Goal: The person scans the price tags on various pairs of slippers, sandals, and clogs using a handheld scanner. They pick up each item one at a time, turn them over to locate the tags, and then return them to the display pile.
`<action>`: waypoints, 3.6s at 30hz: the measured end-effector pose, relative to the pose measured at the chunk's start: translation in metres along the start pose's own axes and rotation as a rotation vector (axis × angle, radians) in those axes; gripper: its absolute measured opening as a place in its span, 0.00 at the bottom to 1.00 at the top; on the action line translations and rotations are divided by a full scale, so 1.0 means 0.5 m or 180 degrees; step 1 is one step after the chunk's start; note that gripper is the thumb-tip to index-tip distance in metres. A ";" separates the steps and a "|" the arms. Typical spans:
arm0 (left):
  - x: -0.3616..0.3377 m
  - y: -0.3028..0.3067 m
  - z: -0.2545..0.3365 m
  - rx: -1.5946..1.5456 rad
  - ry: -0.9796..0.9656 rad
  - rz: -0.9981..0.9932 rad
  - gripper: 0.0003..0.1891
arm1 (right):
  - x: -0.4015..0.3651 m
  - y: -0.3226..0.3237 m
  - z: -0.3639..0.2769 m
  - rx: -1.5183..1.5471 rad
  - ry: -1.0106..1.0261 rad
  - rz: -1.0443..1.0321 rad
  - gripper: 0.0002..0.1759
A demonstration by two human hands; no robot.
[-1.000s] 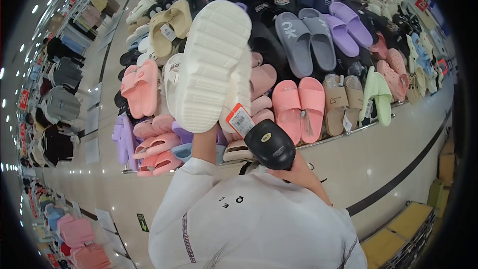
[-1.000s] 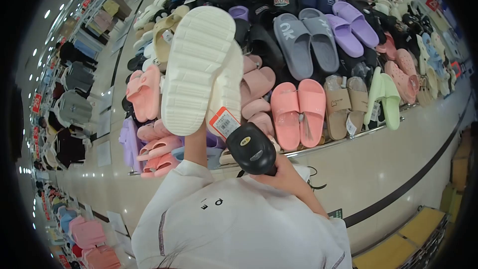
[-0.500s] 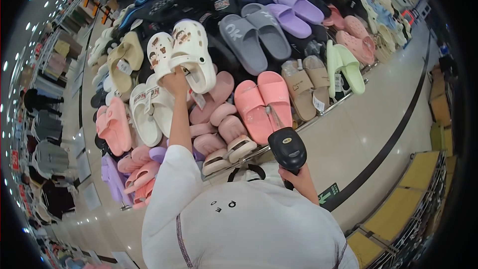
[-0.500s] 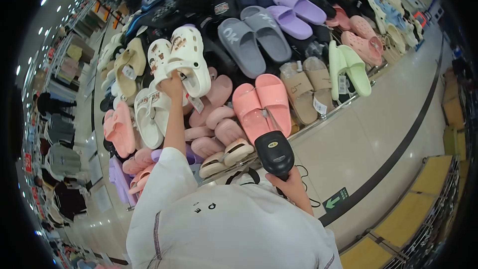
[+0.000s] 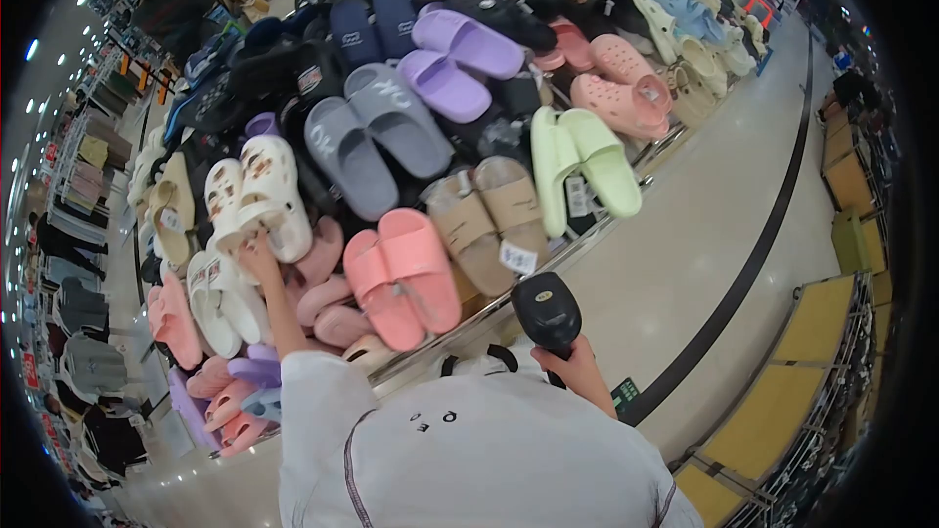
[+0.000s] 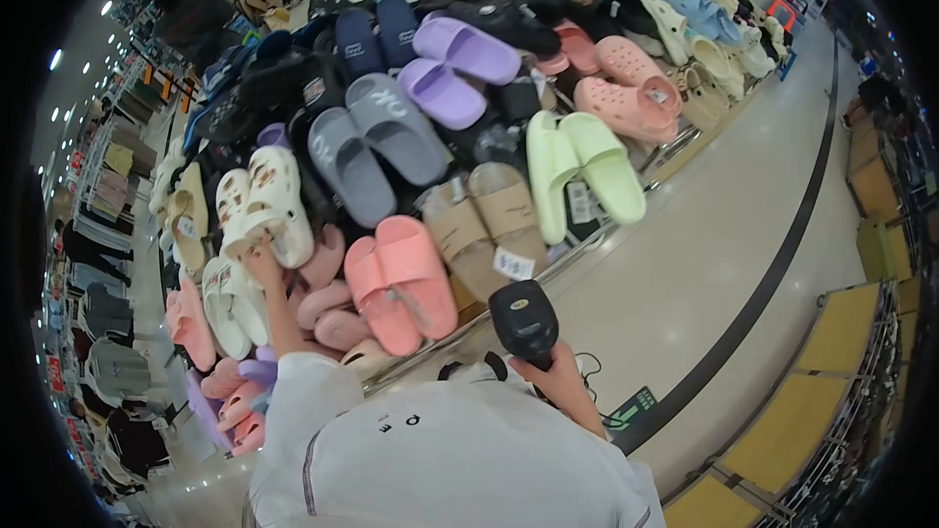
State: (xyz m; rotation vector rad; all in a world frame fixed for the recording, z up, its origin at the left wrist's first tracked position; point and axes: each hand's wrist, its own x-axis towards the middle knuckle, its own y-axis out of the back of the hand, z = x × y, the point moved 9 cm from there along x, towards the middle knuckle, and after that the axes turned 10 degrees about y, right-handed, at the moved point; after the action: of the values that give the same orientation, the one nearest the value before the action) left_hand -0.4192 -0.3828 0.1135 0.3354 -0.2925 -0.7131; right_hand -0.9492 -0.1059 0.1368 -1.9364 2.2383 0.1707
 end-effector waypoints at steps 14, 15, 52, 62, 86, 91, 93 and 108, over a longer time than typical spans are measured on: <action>-0.661 -0.319 0.380 0.0145 -0.1439 -0.1085 0.13 | 0.096 0.304 0.000 0.0049 -0.0157 0.0356 0.11; -0.702 -0.364 0.392 0.0155 -0.1523 -0.1584 0.10 | 0.095 0.311 0.002 0.0051 -0.0144 0.0427 0.11; -1.015 -0.765 0.146 -0.0435 0.2624 -0.3133 0.15 | 0.319 0.530 0.039 -0.0181 -0.1426 -0.0392 0.22; -1.002 -0.714 0.176 -0.0824 0.2534 -0.2703 0.15 | 0.411 0.418 0.045 -0.0421 -0.1587 -0.1764 0.23; -0.967 -0.679 0.260 -0.0589 0.2003 -0.2148 0.10 | 0.464 0.466 -0.009 -0.0526 -0.1297 -0.1755 0.24; -0.956 -0.712 0.338 -0.0314 0.0988 -0.2223 0.07 | 0.473 0.530 -0.025 -0.0142 -0.1314 -0.1584 0.19; -0.963 -0.744 0.387 -0.0482 0.0911 -0.2294 0.06 | 0.488 0.563 -0.044 -0.0148 -0.1316 -0.1528 0.17; -1.095 -1.087 0.622 0.0419 0.0003 -0.2028 0.14 | 0.672 0.894 -0.111 -0.0141 -0.1235 -0.1313 0.12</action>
State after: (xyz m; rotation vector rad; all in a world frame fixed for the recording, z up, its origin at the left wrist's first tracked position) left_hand -1.2478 -0.4577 0.1003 0.5644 -0.2310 -1.3229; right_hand -1.4405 -0.3767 0.1084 -2.1186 1.5750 0.4908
